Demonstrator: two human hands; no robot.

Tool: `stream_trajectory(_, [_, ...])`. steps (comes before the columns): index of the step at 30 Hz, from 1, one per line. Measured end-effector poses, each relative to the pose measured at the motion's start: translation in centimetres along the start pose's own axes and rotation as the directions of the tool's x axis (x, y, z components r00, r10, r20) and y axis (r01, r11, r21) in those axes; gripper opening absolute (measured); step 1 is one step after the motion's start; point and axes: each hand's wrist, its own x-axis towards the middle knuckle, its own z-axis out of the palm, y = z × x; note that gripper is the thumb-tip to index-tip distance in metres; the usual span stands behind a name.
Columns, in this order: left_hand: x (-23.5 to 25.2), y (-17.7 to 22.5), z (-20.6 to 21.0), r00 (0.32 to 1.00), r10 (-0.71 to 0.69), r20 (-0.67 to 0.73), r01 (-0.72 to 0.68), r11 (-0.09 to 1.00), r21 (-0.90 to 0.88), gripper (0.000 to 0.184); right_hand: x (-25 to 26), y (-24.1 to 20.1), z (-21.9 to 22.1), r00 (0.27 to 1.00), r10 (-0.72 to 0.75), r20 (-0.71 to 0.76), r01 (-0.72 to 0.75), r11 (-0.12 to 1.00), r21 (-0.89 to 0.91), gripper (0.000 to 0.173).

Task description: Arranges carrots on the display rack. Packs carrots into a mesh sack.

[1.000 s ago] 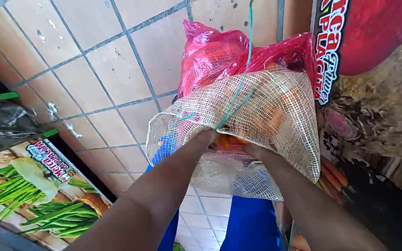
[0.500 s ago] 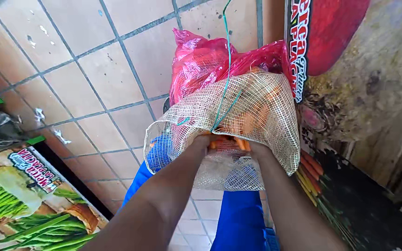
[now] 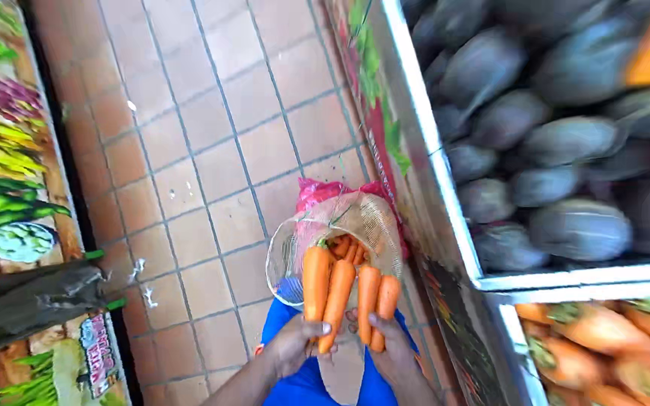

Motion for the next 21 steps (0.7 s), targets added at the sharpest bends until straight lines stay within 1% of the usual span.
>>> stream_trajectory(1, [-3.2,-0.5,1.3,0.995,0.096,0.014,-0.097,0.995,0.027,0.065,-2.9,-1.1,1.5,0.998,-0.045,0.039,0.045,0.999,-0.003,0.071])
stream_trajectory(2, [-6.4,-1.4,2.6,0.982,0.189,0.024,-0.19,0.981,0.039,0.069,-6.4,-2.3,3.1,0.994,-0.091,0.058,0.092,0.995,-0.028,0.067])
stream_trajectory(3, [-9.0,-2.2,4.1,0.959,0.28,0.036,-0.281,0.959,0.044,0.07,-10.2,-4.0,4.5,0.989,-0.139,0.058,0.143,0.987,-0.074,0.057])
stream_trajectory(4, [-11.0,-2.7,5.7,0.93,0.363,0.065,-0.366,0.93,0.038,0.066,-13.8,-5.7,5.6,0.978,-0.193,0.073,0.2,0.974,-0.107,0.051])
stream_trajectory(5, [-12.9,-3.1,7.4,0.897,0.431,0.098,-0.435,0.9,0.03,0.059,-17.2,-6.8,6.1,0.963,-0.249,0.103,0.261,0.957,-0.123,0.052])
stream_trajectory(6, [-14.8,-3.6,9.0,0.865,0.486,0.129,-0.492,0.871,0.019,0.054,-20.2,-7.0,6.1,0.938,-0.316,0.14,0.332,0.936,-0.113,0.058])
stream_trajectory(7, [-16.6,-3.8,10.4,0.834,0.523,0.175,-0.531,0.847,0.002,0.051,-23.0,-6.9,6.2,0.912,-0.38,0.156,0.4,0.909,-0.119,0.064])
stream_trajectory(9, [-19.3,-4.1,13.4,0.781,0.576,0.241,-0.587,0.809,-0.033,0.053,-27.8,-6.5,6.5,0.859,-0.495,0.134,0.511,0.849,-0.136,0.069])
stream_trajectory(11, [-20.7,-5.1,15.2,0.74,0.597,0.309,-0.602,0.793,-0.091,0.062,-31.5,-4.9,6.1,0.808,-0.583,0.084,0.588,0.79,-0.173,0.07])
stream_trajectory(12, [-21.0,-5.5,15.9,0.729,0.592,0.343,-0.596,0.796,-0.108,0.066,-32.8,-4.1,5.6,0.779,-0.624,0.061,0.62,0.753,-0.219,0.069])
stream_trajectory(13, [-21.1,-6.0,16.9,0.717,0.587,0.376,-0.588,0.799,-0.125,0.068,-33.7,-3.5,5.0,0.751,-0.658,0.043,0.64,0.711,-0.292,0.068])
stream_trajectory(14, [-21.4,-7.1,17.9,0.708,0.583,0.398,-0.578,0.803,-0.148,0.068,-34.8,-2.9,4.2,0.739,-0.673,0.024,0.628,0.675,-0.389,0.069])
stream_trajectory(16, [-22.6,-9.5,19.2,0.701,0.567,0.433,-0.554,0.815,-0.17,0.063,-37.1,-1.6,2.7,0.742,-0.671,0.003,0.559,0.616,-0.555,0.074])
stream_trajectory(17, [-22.9,-10.5,19.7,0.701,0.552,0.452,-0.546,0.823,-0.158,0.062,-38.2,-1.3,1.9,0.749,-0.663,-0.003,0.531,0.603,-0.596,0.076])
stream_trajectory(19, [-23.3,-12.2,20.4,0.717,0.516,0.469,-0.531,0.84,-0.114,0.066,-40.4,-0.7,-0.2,0.771,-0.636,0.025,0.533,0.624,-0.572,0.076])
stream_trajectory(21, [-23.6,-13.9,20.8,0.721,0.5,0.48,-0.534,0.842,-0.076,0.066,-42.0,-0.4,-2.5,0.785,-0.616,0.07,0.556,0.65,-0.518,0.064])
